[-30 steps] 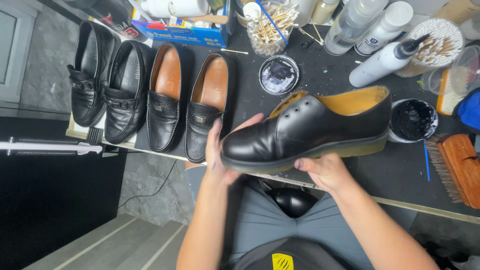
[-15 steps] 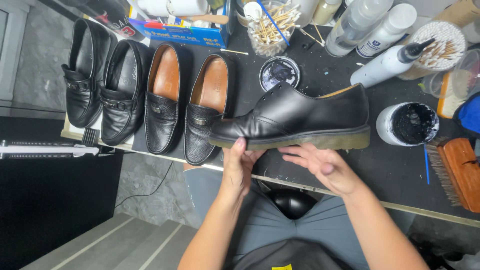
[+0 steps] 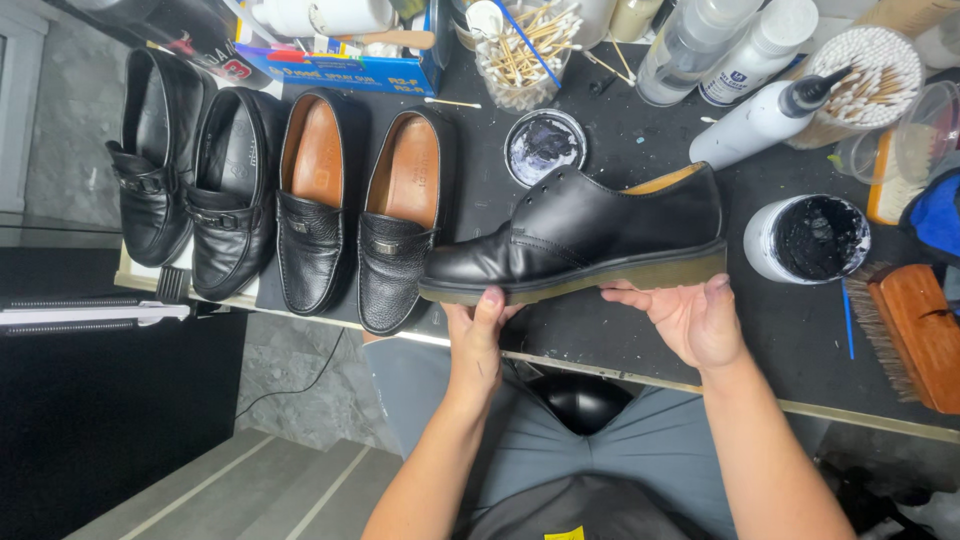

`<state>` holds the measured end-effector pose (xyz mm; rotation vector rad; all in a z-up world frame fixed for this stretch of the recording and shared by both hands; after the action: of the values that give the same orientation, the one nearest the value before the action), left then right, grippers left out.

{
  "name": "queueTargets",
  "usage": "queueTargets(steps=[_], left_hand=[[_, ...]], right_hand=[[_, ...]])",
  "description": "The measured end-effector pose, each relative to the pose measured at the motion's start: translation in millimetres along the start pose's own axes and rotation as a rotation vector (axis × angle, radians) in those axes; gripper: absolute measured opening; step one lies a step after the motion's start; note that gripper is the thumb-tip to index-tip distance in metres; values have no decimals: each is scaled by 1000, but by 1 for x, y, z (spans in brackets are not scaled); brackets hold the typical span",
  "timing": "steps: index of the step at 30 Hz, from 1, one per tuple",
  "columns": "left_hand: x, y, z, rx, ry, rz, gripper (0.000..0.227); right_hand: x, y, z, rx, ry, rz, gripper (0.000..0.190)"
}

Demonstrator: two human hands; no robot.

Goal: The person cleans a pair of black leather shoes using a brush and a sponge. They apply a cleaning solution from a bottle to the sponge and wipe the shoes, focusing on the toe and sides. The person handles the shoes one at a time, rotating them to access different areas.

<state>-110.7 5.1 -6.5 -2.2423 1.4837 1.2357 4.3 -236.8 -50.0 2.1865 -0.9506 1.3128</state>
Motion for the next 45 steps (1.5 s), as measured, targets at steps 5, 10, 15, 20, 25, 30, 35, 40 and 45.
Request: queueTargets(steps=[5, 10, 15, 20, 25, 30, 35, 40, 45], left_hand=[[16, 0, 25, -5, -135, -78, 86], [35, 3, 51, 49, -178, -172, 84], [36, 5, 53, 98, -47, -122, 84], [24, 12, 54, 161, -166, -109, 81], [6, 24, 35, 217, -326, -363, 95], [10, 37, 19, 293, -290, -573, 117], [25, 59, 34, 346, -439, -608, 116], [36, 84, 25, 262, -551, -596, 115], [30, 88, 9, 104, -763, -483, 134]], right_hand=[[-7, 4, 7, 25, -54, 44, 77], [-2, 6, 2, -14, -1, 75, 78], [4, 6, -4, -115, -109, 50, 75], [24, -4, -23, -261, -46, -99, 98], [44, -15, -40, -136, 49, -63, 127], [51, -20, -47, -143, 59, -111, 136], [53, -19, -50, -109, 66, -70, 135], [47, -17, -44, -67, -5, -22, 129], [39, -15, -51, -73, 178, 125, 121]])
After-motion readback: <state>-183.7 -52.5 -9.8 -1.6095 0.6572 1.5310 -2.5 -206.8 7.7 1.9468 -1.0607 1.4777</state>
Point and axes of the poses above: each hand's wrist, its own y-axis away from the middle knuckle, its own z-axis out of the back of the hand, x = y × z, the point moved 1 cm from there along -y, towards the middle knuckle, and after that the axes turned 13 degrees about y, right-handed, at the moved point
